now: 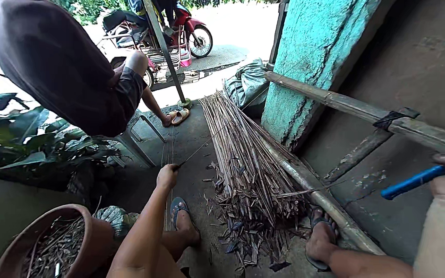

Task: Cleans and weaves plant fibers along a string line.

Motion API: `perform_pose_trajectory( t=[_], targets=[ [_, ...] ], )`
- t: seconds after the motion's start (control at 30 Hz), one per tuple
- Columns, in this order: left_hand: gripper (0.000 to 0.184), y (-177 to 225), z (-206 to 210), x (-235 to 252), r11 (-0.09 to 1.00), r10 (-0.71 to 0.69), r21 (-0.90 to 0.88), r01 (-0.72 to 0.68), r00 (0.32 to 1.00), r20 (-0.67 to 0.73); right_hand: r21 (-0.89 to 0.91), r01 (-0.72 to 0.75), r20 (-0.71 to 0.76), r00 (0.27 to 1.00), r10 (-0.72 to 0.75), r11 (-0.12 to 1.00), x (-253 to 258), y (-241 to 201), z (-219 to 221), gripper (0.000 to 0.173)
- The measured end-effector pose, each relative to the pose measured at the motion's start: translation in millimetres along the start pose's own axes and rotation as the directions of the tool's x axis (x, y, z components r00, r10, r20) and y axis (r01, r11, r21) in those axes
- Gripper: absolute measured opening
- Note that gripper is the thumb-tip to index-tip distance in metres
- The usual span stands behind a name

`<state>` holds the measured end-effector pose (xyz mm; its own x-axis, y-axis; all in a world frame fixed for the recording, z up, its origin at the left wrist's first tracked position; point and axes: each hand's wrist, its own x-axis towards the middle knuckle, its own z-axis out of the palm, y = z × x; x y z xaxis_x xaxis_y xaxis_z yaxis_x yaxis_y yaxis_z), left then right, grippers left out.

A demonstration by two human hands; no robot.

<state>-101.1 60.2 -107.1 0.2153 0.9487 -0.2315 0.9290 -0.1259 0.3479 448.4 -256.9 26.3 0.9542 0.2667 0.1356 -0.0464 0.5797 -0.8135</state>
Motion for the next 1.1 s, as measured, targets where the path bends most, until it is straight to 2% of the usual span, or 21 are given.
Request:
perform_pose_trajectory(
  t=[0.07, 0.1, 0.13, 0.2, 0.27, 0.3, 0.37, 0.43, 0.5, 0.57, 0.6, 0.63, 0.7, 0.77, 0.8, 0.93, 0.97, 1.03, 1.1],
  targets=[
    [0.028, 34, -4, -1, 0.994, 0.1, -0.05, -0.1, 0.995, -0.01, -0.2, -0.119, 0.159, 0.976, 0.152, 0.973, -47, 17, 49, 0.025],
    [0.028, 52, -4, -4, 0.983, 0.162, -0.079, -0.165, 0.986, -0.034, -0.308, -0.152, 0.262, 0.935, 0.237, 0.939, -72, 29, 67, 0.025],
    [0.026, 69, -3, -8, 0.965, 0.227, -0.117, -0.233, 0.972, -0.067, -0.391, -0.166, 0.37, 0.873, 0.319, 0.905, -94, 42, 81, 0.026],
    [0.023, 105, 2, -21, 0.903, 0.353, -0.216, -0.373, 0.927, -0.125, -0.481, -0.174, 0.562, 0.691, 0.455, 0.859, -133, 68, 100, 0.038],
    [0.021, 137, 9, -36, 0.808, 0.469, -0.324, -0.493, 0.87, -0.154, -0.521, -0.168, 0.672, 0.525, 0.523, 0.837, -161, 87, 117, 0.051],
    [0.02, 151, 13, -43, 0.758, 0.516, -0.37, -0.538, 0.841, -0.165, -0.516, -0.155, 0.704, 0.483, 0.521, 0.842, -170, 94, 124, 0.054],
    [0.019, 171, 21, -54, 0.669, 0.586, -0.423, -0.611, 0.784, -0.204, -0.457, -0.12, 0.739, 0.501, 0.451, 0.881, -180, 101, 137, 0.048],
    [0.017, 181, 32, -58, 0.602, 0.636, -0.413, -0.683, 0.723, -0.269, -0.377, -0.03, 0.771, 0.544, 0.331, 0.926, -180, 102, 146, 0.033],
    [0.017, 184, 41, -59, 0.541, 0.678, -0.375, -0.753, 0.654, -0.336, -0.346, 0.061, 0.813, 0.517, 0.267, 0.936, -174, 99, 154, 0.022],
    [0.017, 185, 45, -62, 0.443, 0.699, -0.443, -0.779, 0.61, -0.374, -0.321, 0.063, 0.842, 0.475, 0.255, 0.945, -166, 93, 160, 0.022],
    [0.021, 186, 44, -66, 0.367, 0.704, -0.562, -0.741, 0.616, -0.353, -0.313, 0.042, 0.853, 0.453, 0.261, 0.949, -162, 89, 163, 0.022],
    [0.03, 186, 41, -70, 0.293, 0.715, -0.708, -0.642, 0.639, -0.283, -0.298, 0.016, 0.863, 0.432, 0.262, 0.954, -157, 86, 165, 0.021],
    [0.051, 182, 34, -77, 0.189, 0.752, -0.92, -0.344, 0.653, -0.089, -0.268, -0.017, 0.879, 0.405, 0.252, 0.963, -145, 79, 170, 0.02],
    [0.056, 178, 32, -81, 0.145, 0.779, -0.986, -0.085, 0.624, 0.061, -0.248, -0.056, 0.871, 0.425, 0.248, 0.967, -132, 77, 171, 0.021],
    [0.053, 176, 30, -83, 0.145, 0.785, -0.989, -0.01, 0.609, 0.109, -0.229, -0.088, 0.863, 0.443, 0.244, 0.969, -128, 77, 172, 0.023],
    [0.03, 168, 20, -86, 0.118, 0.817, -0.99, 0.071, 0.56, 0.137, -0.216, -0.171, 0.839, 0.472, 0.272, 0.961, -127, 83, 176, 0.027],
    [0.028, 167, 17, -87, 0.098, 0.809, -0.992, 0.074, 0.574, 0.123, -0.24, -0.171, 0.831, 0.473, 0.293, 0.956, -129, 84, 177, 0.029],
    [0.028, 167, 11, -90, 0.055, 0.755, -0.995, 0.081, 0.649, 0.095, -0.307, -0.171, 0.812, 0.465, 0.351, 0.936, -131, 86, 177, 0.03],
    [0.03, 168, 4, -93, 0.026, 0.691, -0.996, 0.086, 0.719, 0.08, -0.369, -0.201, 0.806, 0.416, 0.42, 0.907, -133, 88, 175, 0.026]
  ],
)
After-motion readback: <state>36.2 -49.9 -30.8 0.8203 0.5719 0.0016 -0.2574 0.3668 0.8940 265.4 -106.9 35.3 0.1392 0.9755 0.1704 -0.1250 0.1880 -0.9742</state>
